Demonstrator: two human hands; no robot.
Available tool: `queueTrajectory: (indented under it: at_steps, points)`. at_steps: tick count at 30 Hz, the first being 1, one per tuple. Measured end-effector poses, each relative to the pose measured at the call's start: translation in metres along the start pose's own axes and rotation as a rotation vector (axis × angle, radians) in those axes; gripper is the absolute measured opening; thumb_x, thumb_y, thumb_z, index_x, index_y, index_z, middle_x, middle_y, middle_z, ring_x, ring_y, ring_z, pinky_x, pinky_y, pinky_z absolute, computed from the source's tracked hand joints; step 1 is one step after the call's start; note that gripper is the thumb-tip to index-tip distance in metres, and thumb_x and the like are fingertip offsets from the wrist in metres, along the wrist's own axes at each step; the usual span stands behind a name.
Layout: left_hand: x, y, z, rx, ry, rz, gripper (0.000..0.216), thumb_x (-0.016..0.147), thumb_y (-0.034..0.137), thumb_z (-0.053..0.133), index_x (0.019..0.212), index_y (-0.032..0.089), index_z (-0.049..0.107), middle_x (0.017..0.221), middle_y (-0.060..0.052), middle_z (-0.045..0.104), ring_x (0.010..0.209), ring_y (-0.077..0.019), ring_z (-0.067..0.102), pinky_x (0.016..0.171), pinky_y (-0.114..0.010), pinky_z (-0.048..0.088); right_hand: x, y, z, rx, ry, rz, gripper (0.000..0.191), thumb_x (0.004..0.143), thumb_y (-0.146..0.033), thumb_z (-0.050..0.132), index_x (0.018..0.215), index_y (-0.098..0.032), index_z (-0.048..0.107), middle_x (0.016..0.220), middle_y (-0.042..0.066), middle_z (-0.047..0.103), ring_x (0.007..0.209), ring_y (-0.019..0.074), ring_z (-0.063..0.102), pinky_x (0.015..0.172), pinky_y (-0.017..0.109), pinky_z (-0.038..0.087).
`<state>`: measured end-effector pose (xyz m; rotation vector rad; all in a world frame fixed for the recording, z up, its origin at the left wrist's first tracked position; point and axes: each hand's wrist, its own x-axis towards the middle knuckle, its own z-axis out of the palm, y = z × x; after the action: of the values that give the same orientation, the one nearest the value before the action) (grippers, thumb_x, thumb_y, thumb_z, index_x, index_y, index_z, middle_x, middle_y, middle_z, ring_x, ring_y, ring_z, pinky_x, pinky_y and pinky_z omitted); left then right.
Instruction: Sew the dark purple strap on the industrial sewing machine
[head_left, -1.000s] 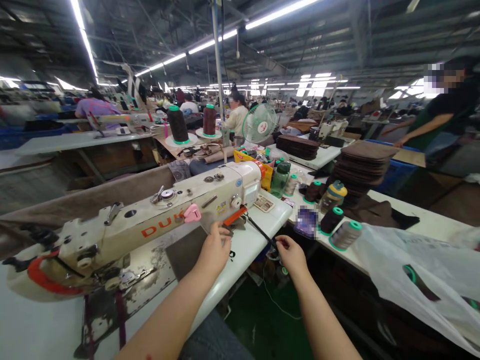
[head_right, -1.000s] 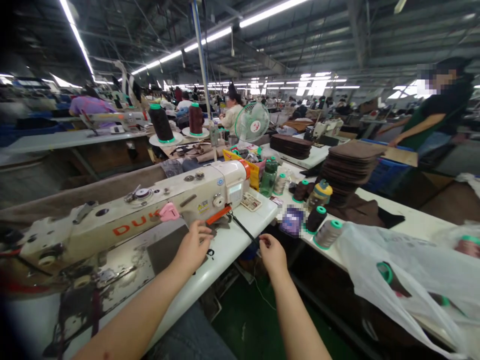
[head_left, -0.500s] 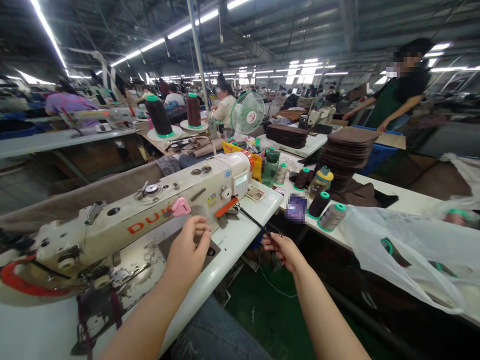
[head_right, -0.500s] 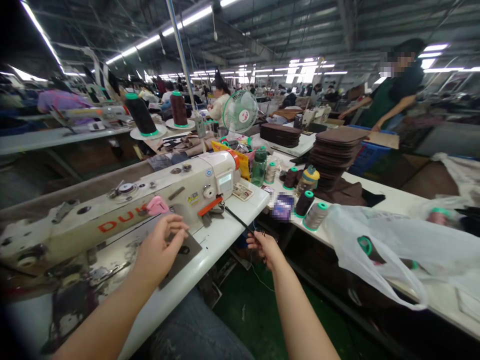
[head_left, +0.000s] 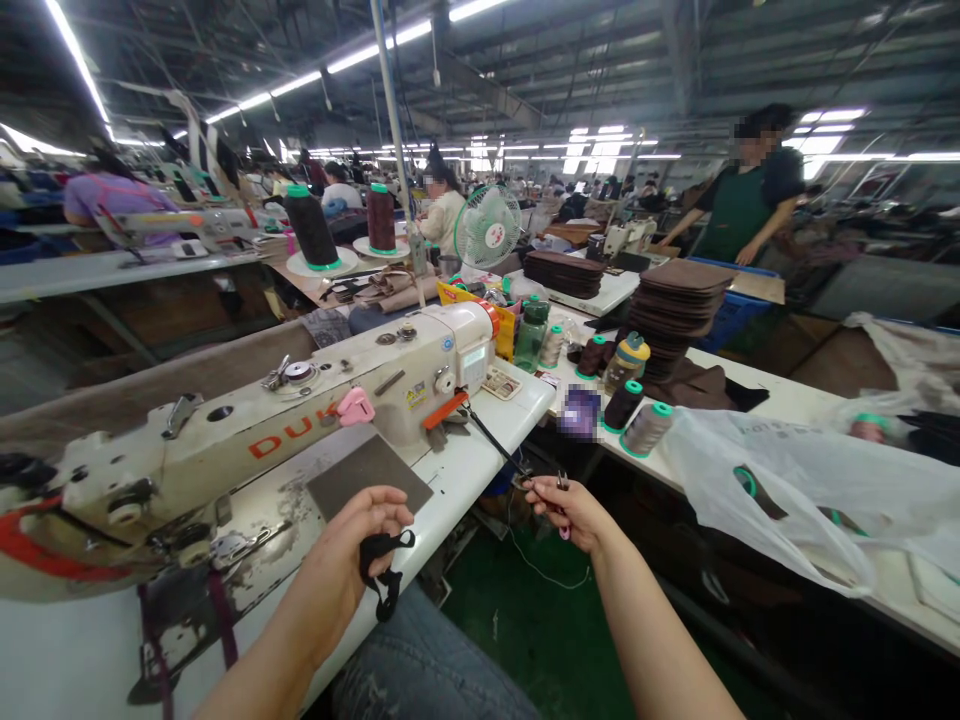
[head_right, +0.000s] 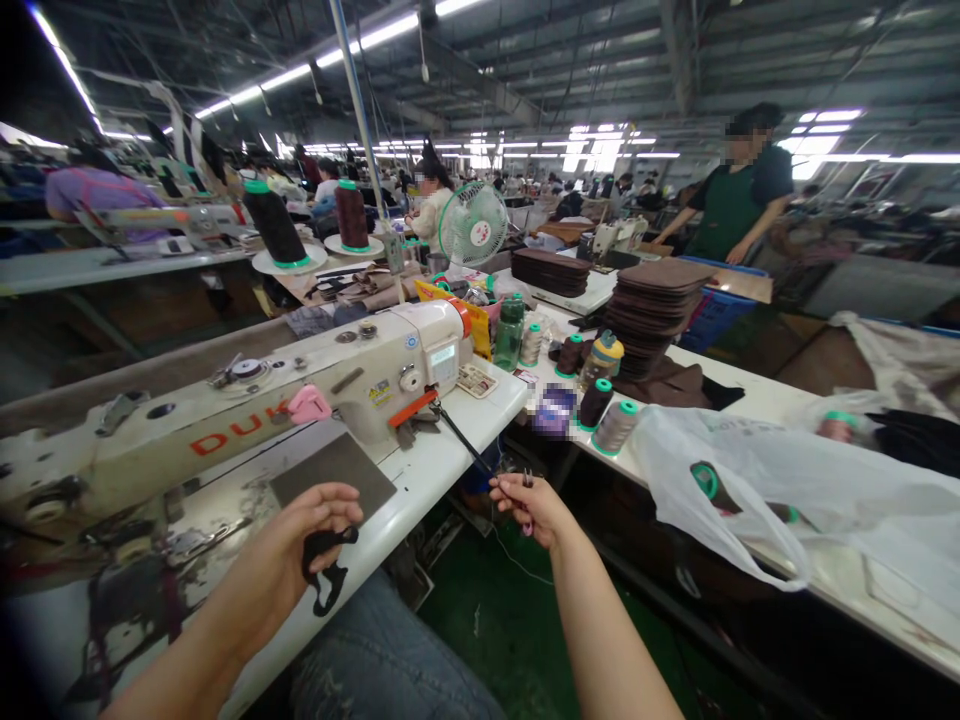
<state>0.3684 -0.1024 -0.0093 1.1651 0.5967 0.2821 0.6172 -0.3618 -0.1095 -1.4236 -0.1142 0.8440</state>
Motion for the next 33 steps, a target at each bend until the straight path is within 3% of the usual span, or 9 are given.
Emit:
queueTrajectory:
  at_steps: [6, 11, 18, 23, 33]
  points:
    - [-0.01, -0.004, 0.002, -0.053, -0.012, -0.076, 0.043, 0.063, 0.033, 0.068, 0.103, 0.016, 0.071, 0.094, -0.005, 0.069, 0.07, -0.014, 0.049, 0.059, -0.027, 0.04, -0.005, 0.004, -0.004, -0.035, -0.016, 0.006, 0.031, 0.071, -0.029, 0.089, 0.097, -0.015, 0.08, 0.094, 0.012, 0.08, 0.052, 0.0064, 0.055, 0.036, 0.013, 0.02]
    - [-0.02, -0.001, 0.009, -0.006, -0.002, -0.125, 0.041, 0.06, 0.035, 0.071, 0.095, 0.016, 0.07, 0.088, -0.004, 0.066, 0.067, -0.0138, 0.046, 0.058, -0.027, 0.036, -0.003, 0.005, -0.004, -0.054, -0.023, 0.024, 0.031, 0.074, -0.032, 0.088, 0.098, -0.015, 0.079, 0.096, 0.011, 0.081, 0.041, 0.001, 0.042, 0.034, 0.014, 0.017]
    - [-0.021, -0.015, -0.006, 0.033, -0.123, -0.167, 0.033, 0.072, 0.026, 0.065, 0.103, 0.015, 0.068, 0.09, -0.003, 0.065, 0.068, -0.0125, 0.046, 0.062, -0.026, 0.036, 0.004, 0.011, -0.004, -0.063, -0.005, 0.028, 0.026, 0.074, -0.027, 0.088, 0.093, -0.015, 0.076, 0.098, 0.012, 0.08, 0.066, 0.0107, 0.069, 0.036, 0.012, 0.021]
    - [-0.02, -0.024, -0.011, 0.036, -0.19, -0.19, 0.028, 0.078, 0.027, 0.063, 0.102, 0.014, 0.068, 0.085, -0.002, 0.063, 0.066, -0.0121, 0.044, 0.061, -0.025, 0.033, 0.006, 0.017, -0.006, -0.077, 0.002, 0.045, 0.026, 0.074, -0.027, 0.087, 0.094, -0.016, 0.074, 0.099, 0.011, 0.08, 0.067, 0.0117, 0.071, 0.036, 0.012, 0.022]
    - [-0.021, -0.029, -0.006, 0.044, -0.175, -0.217, 0.029, 0.077, 0.032, 0.063, 0.1, 0.015, 0.068, 0.089, -0.004, 0.064, 0.07, -0.0131, 0.048, 0.06, -0.025, 0.031, 0.005, 0.017, -0.003, -0.103, 0.026, 0.04, 0.038, 0.074, -0.026, 0.085, 0.109, -0.016, 0.072, 0.095, 0.01, 0.08, 0.069, 0.0144, 0.073, 0.038, 0.013, 0.022]
